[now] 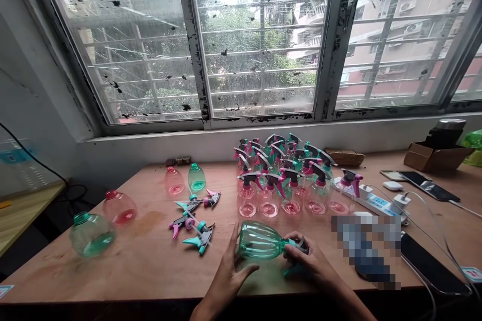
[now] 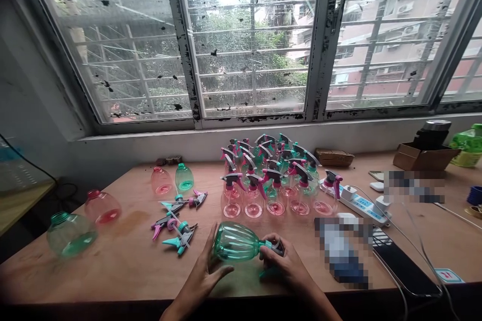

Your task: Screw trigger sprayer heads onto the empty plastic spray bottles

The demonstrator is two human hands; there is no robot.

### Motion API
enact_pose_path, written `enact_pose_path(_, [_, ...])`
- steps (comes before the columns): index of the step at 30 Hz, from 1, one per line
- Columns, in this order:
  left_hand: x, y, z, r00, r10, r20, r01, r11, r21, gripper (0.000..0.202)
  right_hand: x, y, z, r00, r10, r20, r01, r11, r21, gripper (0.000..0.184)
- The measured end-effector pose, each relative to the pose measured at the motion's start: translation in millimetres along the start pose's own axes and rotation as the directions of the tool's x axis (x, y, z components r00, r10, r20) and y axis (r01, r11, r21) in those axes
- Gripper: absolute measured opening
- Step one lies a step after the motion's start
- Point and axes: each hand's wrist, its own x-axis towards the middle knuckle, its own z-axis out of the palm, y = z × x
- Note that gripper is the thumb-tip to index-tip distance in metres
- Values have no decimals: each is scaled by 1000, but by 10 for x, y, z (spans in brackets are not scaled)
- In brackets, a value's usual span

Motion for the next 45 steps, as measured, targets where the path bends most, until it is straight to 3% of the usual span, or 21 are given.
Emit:
enact_pose_path(3, [9, 20, -25, 1000, -9, 0, 9, 999, -50, 110, -9, -13, -2, 1000, 9, 16, -9, 1000, -17, 38])
enact_pose_path(8, [33, 103, -52, 1000, 11, -13, -10, 1000, 13, 79, -28, -35, 4, 1000, 13, 22, -12, 1000, -27, 38])
enact_pose_path(14, [13, 32, -68, 993, -23, 120, 38, 992, -124, 97, -12, -25, 0, 1000, 25, 1, -25, 1000, 18, 42])
enact_pose_path(18, [9, 37, -81, 996, -50, 78, 57, 994, -92, 113, -22, -60, 16, 999, 23, 29, -22, 999, -35, 42])
enact_pose_path(23, [24, 73, -104, 990, -60, 128, 79, 986, -148, 101, -33, -77, 21, 999, 38, 30, -37, 999, -33, 43])
enact_pose_path(28, [23, 28, -123, 985, -28, 168, 54, 987, -151, 116, -18, -53, 1, 1000, 30, 11, -30, 999, 24, 44])
enact_pose_path(31, [17, 54, -129, 988, -69, 137, 85, 990, -113, 120, -24, -52, 2, 999, 37, 22, -37, 999, 12, 43])
enact_pose_path(35, [18, 94, -149, 987, -126, 104, 136, 987, -90, 102, -23, -37, 10, 999, 45, 28, -45, 999, -10, 44])
enact_pose_path(40, [6, 72, -141, 982, -52, 181, 71, 993, -99, 112, 2, -9, 6, 999, 43, -4, -43, 998, 41, 48])
enact_pose_path(45, [-31, 91, -104, 988, -117, 100, 112, 993, 47, 110, -14, -53, 27, 999, 33, -7, -33, 999, -28, 46])
